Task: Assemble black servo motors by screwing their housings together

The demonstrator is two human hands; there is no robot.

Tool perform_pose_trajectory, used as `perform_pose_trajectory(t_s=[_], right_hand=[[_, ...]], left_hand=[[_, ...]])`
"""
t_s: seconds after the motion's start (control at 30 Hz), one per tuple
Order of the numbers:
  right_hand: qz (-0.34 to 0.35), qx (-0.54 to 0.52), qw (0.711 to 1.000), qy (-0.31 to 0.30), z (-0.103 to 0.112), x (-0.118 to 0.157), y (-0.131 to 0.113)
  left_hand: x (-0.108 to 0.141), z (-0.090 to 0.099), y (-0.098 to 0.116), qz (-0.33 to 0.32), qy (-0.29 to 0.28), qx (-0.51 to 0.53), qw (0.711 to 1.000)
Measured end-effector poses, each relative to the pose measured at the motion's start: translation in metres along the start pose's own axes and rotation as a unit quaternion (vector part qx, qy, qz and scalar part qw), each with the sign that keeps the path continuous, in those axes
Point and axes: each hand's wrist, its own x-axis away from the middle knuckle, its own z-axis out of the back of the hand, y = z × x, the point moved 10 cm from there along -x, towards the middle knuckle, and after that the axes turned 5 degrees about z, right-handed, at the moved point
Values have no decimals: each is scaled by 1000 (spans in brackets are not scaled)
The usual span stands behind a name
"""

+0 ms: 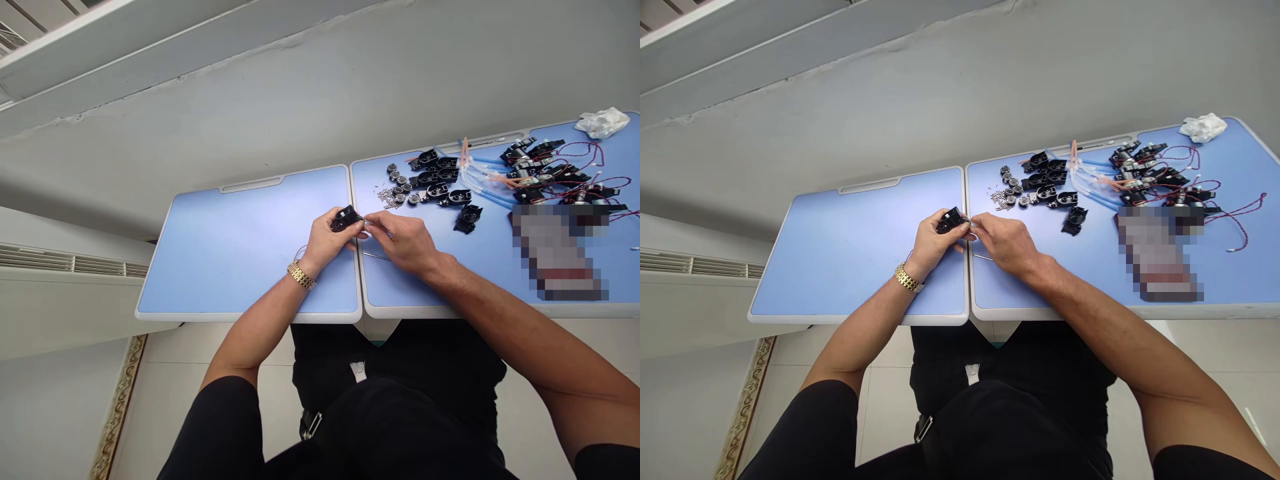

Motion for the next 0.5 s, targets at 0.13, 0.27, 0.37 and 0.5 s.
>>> perform_pose_trajectory(t_s=[0.13, 0.27, 0.37, 0.5], right_hand=[[-7, -21, 1000, 21, 10, -2, 7], [-5, -57, 997, 53, 24, -5, 10], [-5, -80, 995, 54, 30, -6, 10], [1, -85, 995, 59, 37, -7, 10]], left_hand=[[0, 10, 10, -40, 21, -4, 999], [-2, 24, 16, -63, 64, -52, 995], [-2, 22, 21, -74, 51, -114, 989], [-1, 12, 24, -93, 4, -189, 978]])
